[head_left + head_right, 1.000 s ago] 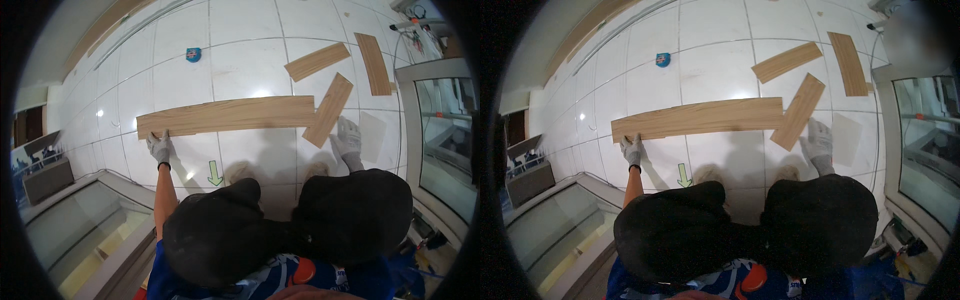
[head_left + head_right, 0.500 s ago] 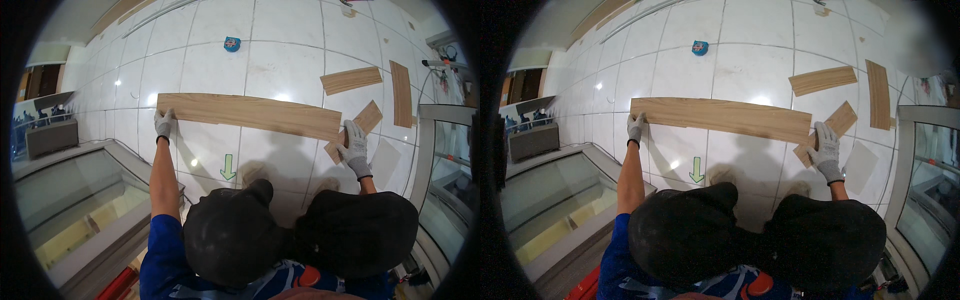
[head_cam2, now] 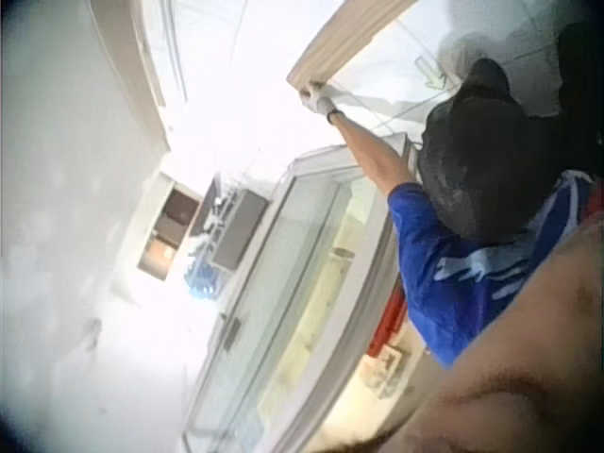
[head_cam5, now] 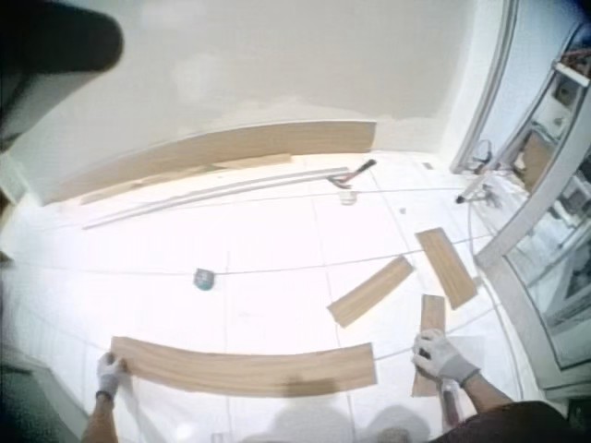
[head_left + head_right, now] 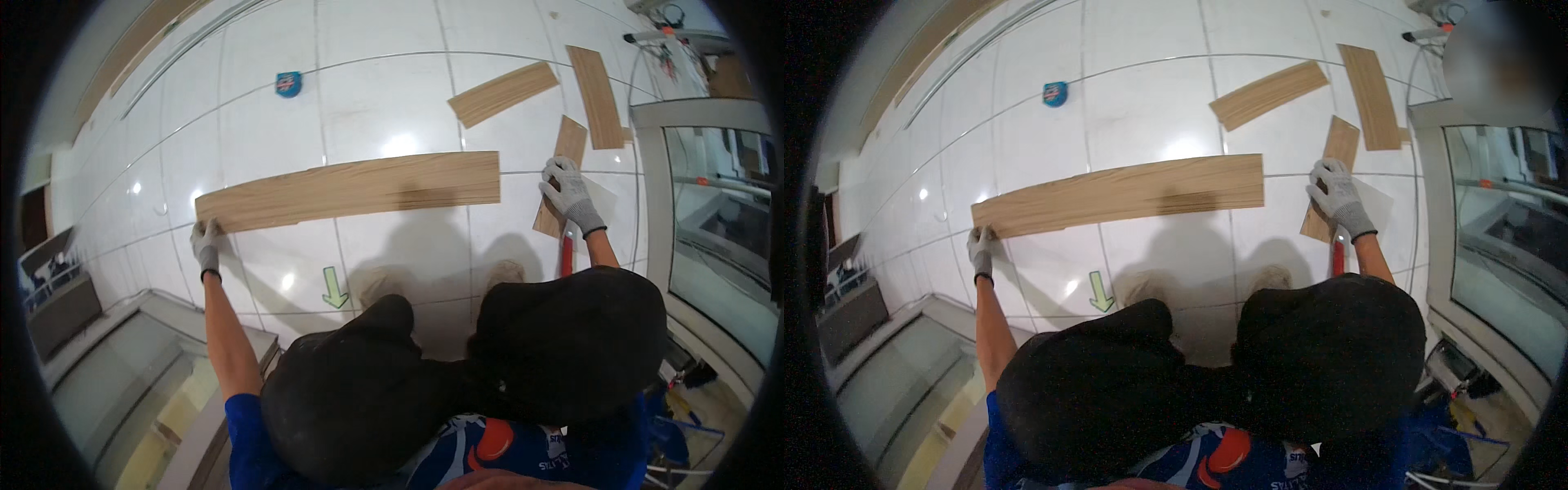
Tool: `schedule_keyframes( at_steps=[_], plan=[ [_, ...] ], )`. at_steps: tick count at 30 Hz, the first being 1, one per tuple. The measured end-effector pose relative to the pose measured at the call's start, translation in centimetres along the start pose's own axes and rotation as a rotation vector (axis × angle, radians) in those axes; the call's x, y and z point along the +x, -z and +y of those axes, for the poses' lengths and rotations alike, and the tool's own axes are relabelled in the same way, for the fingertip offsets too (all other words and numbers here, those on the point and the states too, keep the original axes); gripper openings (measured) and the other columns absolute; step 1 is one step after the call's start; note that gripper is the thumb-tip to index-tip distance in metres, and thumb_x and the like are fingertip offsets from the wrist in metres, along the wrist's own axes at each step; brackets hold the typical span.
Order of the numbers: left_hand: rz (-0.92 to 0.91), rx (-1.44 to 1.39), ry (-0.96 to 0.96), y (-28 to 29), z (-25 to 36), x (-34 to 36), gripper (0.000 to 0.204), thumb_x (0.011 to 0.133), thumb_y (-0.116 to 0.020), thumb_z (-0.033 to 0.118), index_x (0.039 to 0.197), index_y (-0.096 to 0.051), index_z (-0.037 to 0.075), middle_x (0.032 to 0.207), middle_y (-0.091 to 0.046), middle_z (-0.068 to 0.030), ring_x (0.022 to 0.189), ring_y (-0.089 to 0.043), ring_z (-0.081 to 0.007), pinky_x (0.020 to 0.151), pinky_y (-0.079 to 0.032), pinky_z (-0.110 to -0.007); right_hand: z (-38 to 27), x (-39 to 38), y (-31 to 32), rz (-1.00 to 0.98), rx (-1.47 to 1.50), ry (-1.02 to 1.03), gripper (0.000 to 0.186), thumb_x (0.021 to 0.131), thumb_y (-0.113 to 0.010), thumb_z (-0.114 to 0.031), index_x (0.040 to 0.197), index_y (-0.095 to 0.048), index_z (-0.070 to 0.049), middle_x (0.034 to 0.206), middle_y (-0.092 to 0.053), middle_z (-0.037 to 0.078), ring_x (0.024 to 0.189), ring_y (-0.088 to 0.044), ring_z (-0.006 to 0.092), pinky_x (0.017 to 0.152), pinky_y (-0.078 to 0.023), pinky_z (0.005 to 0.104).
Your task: The person measures a wooden plank with a tape measure, marks it with a pencil, and cuts the plank with a utility knife while sitting on the floor.
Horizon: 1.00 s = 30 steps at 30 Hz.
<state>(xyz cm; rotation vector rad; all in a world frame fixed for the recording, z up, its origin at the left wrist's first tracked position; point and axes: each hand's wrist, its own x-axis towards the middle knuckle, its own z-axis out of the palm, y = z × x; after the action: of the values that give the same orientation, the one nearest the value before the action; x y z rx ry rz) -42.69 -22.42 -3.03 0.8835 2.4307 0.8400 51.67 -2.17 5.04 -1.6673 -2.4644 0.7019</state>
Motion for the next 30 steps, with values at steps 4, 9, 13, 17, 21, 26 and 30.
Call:
schedule_keyframes(
  at_steps=[4, 9, 13, 17, 21, 26, 30],
  plan=[
    [0.000, 0.004, -0.031, -2.0, 1.7, -0.1, 0.063, 0.096, -0.077, 0.041, 0.137, -0.062, -0.004, 0.115, -0.071, -0.0169, 0.105, -0.068, -0.0252, 0.091, -0.055, -0.036, -1.6, 0.7, 0.5, 0.049, -0.018, -0.058, 0.033, 0.088, -0.075, -0.025, 0.112, -0.066, -0.005, 0.122, -0.061, 0.015, 0.127, -0.053, 0.0370, 0.111, -0.043, 0.0482],
    [0.165, 0.280, 0.038, -3.7, 8.6, -1.9, 0.061, 0.099, -0.070, 0.048, 0.135, -0.065, -0.002, 0.112, -0.073, -0.0182, 0.103, -0.069, -0.0302, 0.093, -0.053, -0.041, -8.3, 3.4, -3.5, 0.236, 0.049, 0.087, 0.058, 0.089, -0.077, -0.033, 0.137, -0.060, -0.007, 0.138, -0.057, 0.017, 0.137, -0.048, 0.0387, 0.119, -0.037, 0.0522],
    [0.238, 0.360, -0.321, -12.1, 22.7, -4.0, 0.060, 0.095, -0.075, 0.043, 0.136, -0.065, 0.000, 0.119, -0.072, -0.0199, 0.114, -0.067, -0.0362, 0.100, -0.052, -0.046, -7.3, 2.9, -6.2, 0.216, -0.076, 0.111, 0.073, 0.089, -0.077, -0.039, 0.152, -0.052, -0.011, 0.154, -0.047, 0.017, 0.148, -0.037, 0.0399, 0.127, -0.023, 0.0586],
    [0.115, 0.349, -0.592, -18.8, 32.6, -2.2, 0.076, 0.092, -0.076, 0.049, 0.148, -0.055, 0.002, 0.138, -0.064, -0.0229, 0.130, -0.060, -0.0370, 0.110, -0.047, -0.047, -7.8, 3.1, -6.8, 0.198, -0.086, 0.117, 0.072, 0.089, -0.076, -0.038, 0.151, -0.053, -0.011, 0.154, -0.047, 0.016, 0.148, -0.037, 0.0396, 0.127, -0.023, 0.0587],
    [-0.046, 0.301, -0.469, -25.8, 38.5, 0.3, 0.085, 0.088, -0.075, 0.058, 0.149, -0.053, 0.004, 0.144, -0.059, -0.0233, 0.133, -0.057, -0.0382, 0.111, -0.047, -0.047, -7.1, 3.2, -6.3, 0.209, -0.058, 0.130, 0.072, 0.087, -0.076, -0.036, 0.151, -0.053, -0.011, 0.154, -0.047, 0.016, 0.148, -0.038, 0.0395, 0.127, -0.024, 0.0582],
    [-0.116, 0.563, -0.512, -26.8, 40.2, 1.4, 0.066, 0.084, -0.079, 0.049, 0.131, -0.068, 0.005, 0.130, -0.067, -0.0217, 0.122, -0.064, -0.0354, 0.104, -0.051, -0.047, -7.8, 3.5, -5.9, 0.211, -0.038, 0.129, 0.072, 0.086, -0.077, -0.035, 0.150, -0.054, -0.010, 0.154, -0.048, 0.016, 0.148, -0.038, 0.0390, 0.127, -0.025, 0.0570],
    [-0.376, -0.013, -0.379, -26.3, 38.1, -3.6, 0.045, 0.082, -0.087, 0.030, 0.113, -0.070, 0.003, 0.110, -0.072, -0.0164, 0.096, -0.071, -0.0271, 0.084, -0.058, -0.041, -7.4, 3.8, -6.5, 0.261, -0.032, 0.167, 0.070, 0.086, -0.078, -0.035, 0.147, -0.055, -0.010, 0.153, -0.048, 0.016, 0.146, -0.039, 0.0382, 0.126, -0.026, 0.0573]
  ],
)
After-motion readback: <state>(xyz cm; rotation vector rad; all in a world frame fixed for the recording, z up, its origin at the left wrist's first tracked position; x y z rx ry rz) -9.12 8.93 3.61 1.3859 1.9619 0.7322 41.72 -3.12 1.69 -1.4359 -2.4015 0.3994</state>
